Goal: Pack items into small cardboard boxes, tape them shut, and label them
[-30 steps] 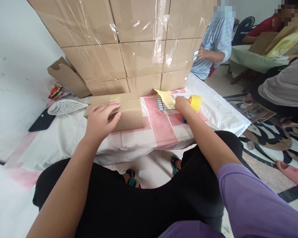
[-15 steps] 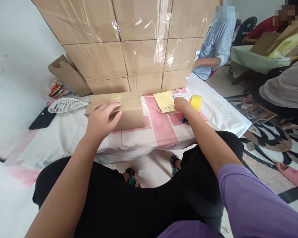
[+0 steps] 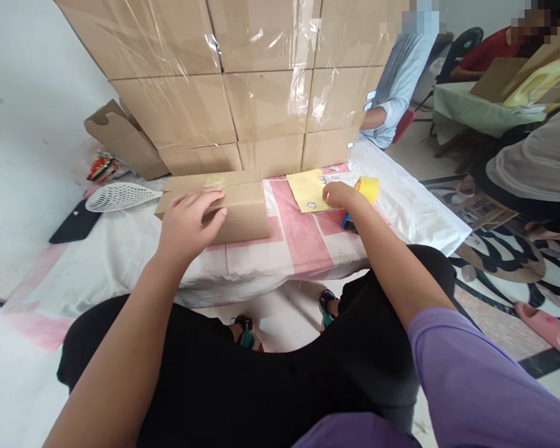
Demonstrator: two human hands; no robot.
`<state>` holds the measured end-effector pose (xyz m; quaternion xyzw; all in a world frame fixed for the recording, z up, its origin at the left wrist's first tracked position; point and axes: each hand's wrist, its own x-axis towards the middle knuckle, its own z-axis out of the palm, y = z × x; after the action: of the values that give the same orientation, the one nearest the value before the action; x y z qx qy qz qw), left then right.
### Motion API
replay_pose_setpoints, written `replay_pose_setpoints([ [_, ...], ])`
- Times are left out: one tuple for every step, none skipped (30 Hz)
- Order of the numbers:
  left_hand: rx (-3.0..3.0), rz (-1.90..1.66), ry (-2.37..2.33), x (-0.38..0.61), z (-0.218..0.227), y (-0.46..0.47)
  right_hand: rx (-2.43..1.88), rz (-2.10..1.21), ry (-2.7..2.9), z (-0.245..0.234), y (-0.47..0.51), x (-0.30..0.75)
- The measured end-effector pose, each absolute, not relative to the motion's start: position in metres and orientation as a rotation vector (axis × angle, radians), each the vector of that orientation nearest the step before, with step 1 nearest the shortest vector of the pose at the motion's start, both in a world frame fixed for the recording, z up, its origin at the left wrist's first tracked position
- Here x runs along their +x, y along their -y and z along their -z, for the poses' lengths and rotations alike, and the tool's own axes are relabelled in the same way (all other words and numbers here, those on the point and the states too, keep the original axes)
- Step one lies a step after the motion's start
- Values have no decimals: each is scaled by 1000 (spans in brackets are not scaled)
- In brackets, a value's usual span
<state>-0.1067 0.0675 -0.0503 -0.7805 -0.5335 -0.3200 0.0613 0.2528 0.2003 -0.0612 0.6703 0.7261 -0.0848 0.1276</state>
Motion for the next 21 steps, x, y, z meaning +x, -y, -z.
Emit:
replay_pose_setpoints([
  [-2359, 966, 1615, -106, 50, -67, 1948, 245, -2110, 61, -201, 253],
  [-2357, 966, 1615, -106, 50, -67, 1943, 245, -2108, 62, -202, 254],
  [-2355, 969, 1614, -106, 50, -67, 1937, 248, -2107, 62, -203, 256],
  [-2355, 971, 1611, -106, 51, -67, 1928, 254, -2108, 63, -204, 257],
  [-2355, 974, 1606, -106, 51, -67, 1917, 260, -2112, 63, -206, 260],
  [-2356, 975, 1600, -106, 51, -67, 1904, 265, -2119, 64, -207, 262],
  [-2357, 977, 1593, -107, 51, -67, 1890, 267, -2128, 65, -208, 264],
  [-2358, 978, 1587, -107, 51, -67, 1877, 266, -2139, 66, -209, 267],
  [-2359, 979, 1583, -107, 51, -68, 1865, 262, -2149, 67, -210, 269],
  [-2360, 979, 1580, -107, 51, -68, 1856, 256, -2159, 68, -211, 270],
  [-2360, 980, 1578, -107, 51, -68, 1848, 249, -2168, 69, -211, 271],
  [-2360, 978, 1576, -107, 51, -68, 1840, 243, -2176, 70, -211, 271],
  [-2359, 977, 1575, -107, 51, -68, 1832, 236, -2181, 70, -211, 271],
  [-2358, 975, 1574, -107, 51, -68, 1823, 229, -2183, 71, -211, 270],
  [-2356, 973, 1575, -107, 51, -68, 1814, 222, -2184, 71, -211, 269],
  [-2355, 972, 1577, -107, 51, -68, 1805, 214, -2185, 72, -210, 268],
  [-2354, 969, 1582, -107, 51, -67, 1798, 205, -2186, 72, -210, 267],
  [-2353, 969, 1587, -106, 50, -67, 1795, 197, -2190, 72, -209, 266],
  [-2353, 971, 1593, -106, 50, -67, 1794, 189, -2196, 72, -208, 266],
  [-2353, 973, 1596, -106, 50, -67, 1799, 182, -2202, 73, -207, 265],
  [-2353, 975, 1598, -105, 50, -67, 1806, 176, -2209, 73, -206, 265],
])
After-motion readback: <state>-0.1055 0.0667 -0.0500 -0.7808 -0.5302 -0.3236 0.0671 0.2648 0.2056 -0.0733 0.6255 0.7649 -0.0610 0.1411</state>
